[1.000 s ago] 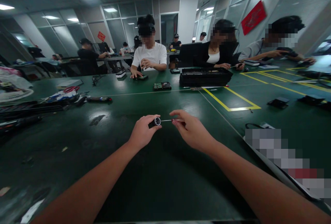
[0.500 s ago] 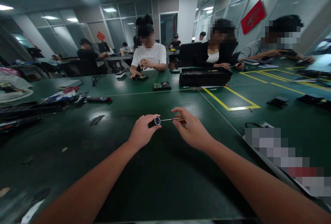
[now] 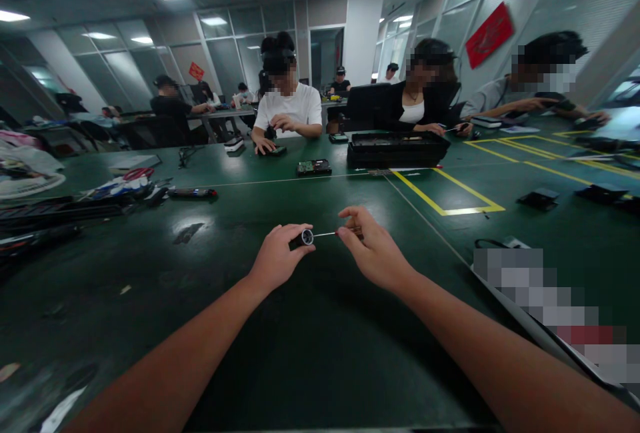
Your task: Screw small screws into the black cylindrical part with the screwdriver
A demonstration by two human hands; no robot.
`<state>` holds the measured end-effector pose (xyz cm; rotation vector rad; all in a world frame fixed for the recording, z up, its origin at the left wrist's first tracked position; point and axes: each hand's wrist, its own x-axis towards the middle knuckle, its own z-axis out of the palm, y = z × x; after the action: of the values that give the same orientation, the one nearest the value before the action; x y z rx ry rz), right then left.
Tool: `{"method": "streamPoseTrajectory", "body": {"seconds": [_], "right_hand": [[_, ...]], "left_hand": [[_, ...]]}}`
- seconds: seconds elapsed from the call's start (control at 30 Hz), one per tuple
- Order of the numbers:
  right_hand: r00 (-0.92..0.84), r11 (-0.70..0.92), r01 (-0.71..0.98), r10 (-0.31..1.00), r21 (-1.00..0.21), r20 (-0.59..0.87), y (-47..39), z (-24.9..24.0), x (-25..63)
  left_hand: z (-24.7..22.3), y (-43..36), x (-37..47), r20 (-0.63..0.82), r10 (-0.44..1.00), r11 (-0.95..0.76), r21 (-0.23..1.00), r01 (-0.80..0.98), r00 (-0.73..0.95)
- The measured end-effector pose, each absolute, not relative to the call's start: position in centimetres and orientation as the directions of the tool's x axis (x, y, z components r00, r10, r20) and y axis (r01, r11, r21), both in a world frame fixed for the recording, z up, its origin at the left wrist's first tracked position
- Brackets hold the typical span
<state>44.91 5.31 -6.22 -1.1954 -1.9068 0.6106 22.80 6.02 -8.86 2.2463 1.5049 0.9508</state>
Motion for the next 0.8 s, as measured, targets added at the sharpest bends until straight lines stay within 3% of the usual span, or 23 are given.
{"method": "streamPoseTrajectory", "body": {"seconds": [0.13, 0.23, 0.4, 0.57, 0.63, 0.8], "right_hand": [[-0.206, 0.391, 0.587, 0.919, -0.709, 0.336, 5.6, -6.2, 45.0], [-0.193, 0.397, 0.517, 0.917, -0.759, 0.348, 5.5, -6.3, 44.9], [-0.093, 0.327, 0.183, 0.945, -0.927, 0.315, 5.6, -6.7, 44.2], [0.077, 0.044, -0.283, 0.997, -0.958, 0.023, 7.2, -7.9, 44.3], [0.168, 0.061, -0.266, 0.986, -0.962, 0.016, 7.6, -8.3, 44.5], [0.103, 0.163, -0.089, 0.983, -0.983, 0.154, 7.4, -8.6, 44.6]], "left_hand": [[-9.1, 6.2, 22.8, 0.363, 0.895, -0.430, 0.557, 0.710, 0.258], [-9.2, 6.3, 22.8, 0.372, 0.890, -0.442, 0.562, 0.699, 0.264], [-9.0, 6.1, 22.8, 0.373, 0.895, -0.428, 0.569, 0.702, 0.244], [-8.8, 6.1, 23.1, 0.371, 0.878, -0.469, 0.546, 0.694, 0.301], [-9.0, 6.3, 23.1, 0.325, 0.897, -0.438, 0.559, 0.704, 0.300], [-9.1, 6.4, 23.2, 0.316, 0.888, -0.457, 0.535, 0.711, 0.333]]}}
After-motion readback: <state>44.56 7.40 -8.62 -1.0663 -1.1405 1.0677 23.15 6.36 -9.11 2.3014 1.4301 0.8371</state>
